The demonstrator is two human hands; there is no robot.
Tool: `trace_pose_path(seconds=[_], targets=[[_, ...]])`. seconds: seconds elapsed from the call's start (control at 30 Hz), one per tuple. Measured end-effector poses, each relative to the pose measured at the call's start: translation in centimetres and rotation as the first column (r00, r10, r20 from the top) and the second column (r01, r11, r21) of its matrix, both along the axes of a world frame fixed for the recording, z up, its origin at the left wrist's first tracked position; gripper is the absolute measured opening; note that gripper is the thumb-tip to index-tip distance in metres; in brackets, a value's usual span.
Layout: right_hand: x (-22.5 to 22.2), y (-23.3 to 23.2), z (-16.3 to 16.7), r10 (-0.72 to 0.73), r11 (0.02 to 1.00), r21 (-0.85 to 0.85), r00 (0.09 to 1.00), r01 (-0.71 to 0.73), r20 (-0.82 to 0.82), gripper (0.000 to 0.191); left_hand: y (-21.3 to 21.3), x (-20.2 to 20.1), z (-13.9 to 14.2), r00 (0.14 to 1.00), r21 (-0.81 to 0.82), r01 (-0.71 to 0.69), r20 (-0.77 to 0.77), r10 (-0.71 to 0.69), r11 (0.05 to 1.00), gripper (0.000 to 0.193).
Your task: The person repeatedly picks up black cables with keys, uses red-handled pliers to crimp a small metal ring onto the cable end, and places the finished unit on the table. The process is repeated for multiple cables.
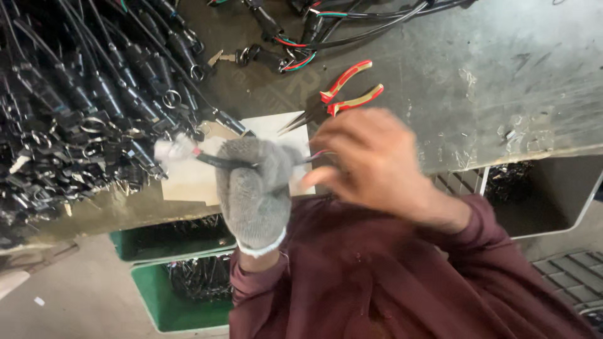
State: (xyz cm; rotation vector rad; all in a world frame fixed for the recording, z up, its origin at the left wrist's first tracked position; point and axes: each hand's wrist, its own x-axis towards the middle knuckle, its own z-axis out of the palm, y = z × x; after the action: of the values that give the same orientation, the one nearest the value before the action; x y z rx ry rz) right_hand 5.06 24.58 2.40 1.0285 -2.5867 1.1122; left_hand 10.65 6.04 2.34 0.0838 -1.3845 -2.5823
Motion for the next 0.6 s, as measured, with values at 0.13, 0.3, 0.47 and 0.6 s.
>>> trace_pose_path(seconds=[0.13,0.3,0.47,0.6], targets=[[-0.8,2.1,3.7,0.255,0.923,-0.359,0.917,-0.137,0.306,0.046,2.8,-0.4,1.2,0.942,-0.337,0.324,0.032,-0.333,0.884,0.028],[-1.0,5.5,6.0,0.697,0.502,-0.859,0.539,0.104,0.473,0.056,5.9,0.9,0.6,0.763,-0.372,0.609,0.032,-0.646,0.701,0.016],[-0.8,7.9,2.9,0.775,0.395,-0.915,0.502,0.089,0.383,0.056,3.7,1.5,-3.0,0.781,-0.590,0.483,-0.046,-0.623,0.648,0.014],[-2.4,4.7,1.4,0.674,0.411,-0.884,0.579,0.220,0.458,0.038,0.8,1.0,-6.3,0.737,-0.887,0.023,-0.297,-0.608,0.461,0.022]])
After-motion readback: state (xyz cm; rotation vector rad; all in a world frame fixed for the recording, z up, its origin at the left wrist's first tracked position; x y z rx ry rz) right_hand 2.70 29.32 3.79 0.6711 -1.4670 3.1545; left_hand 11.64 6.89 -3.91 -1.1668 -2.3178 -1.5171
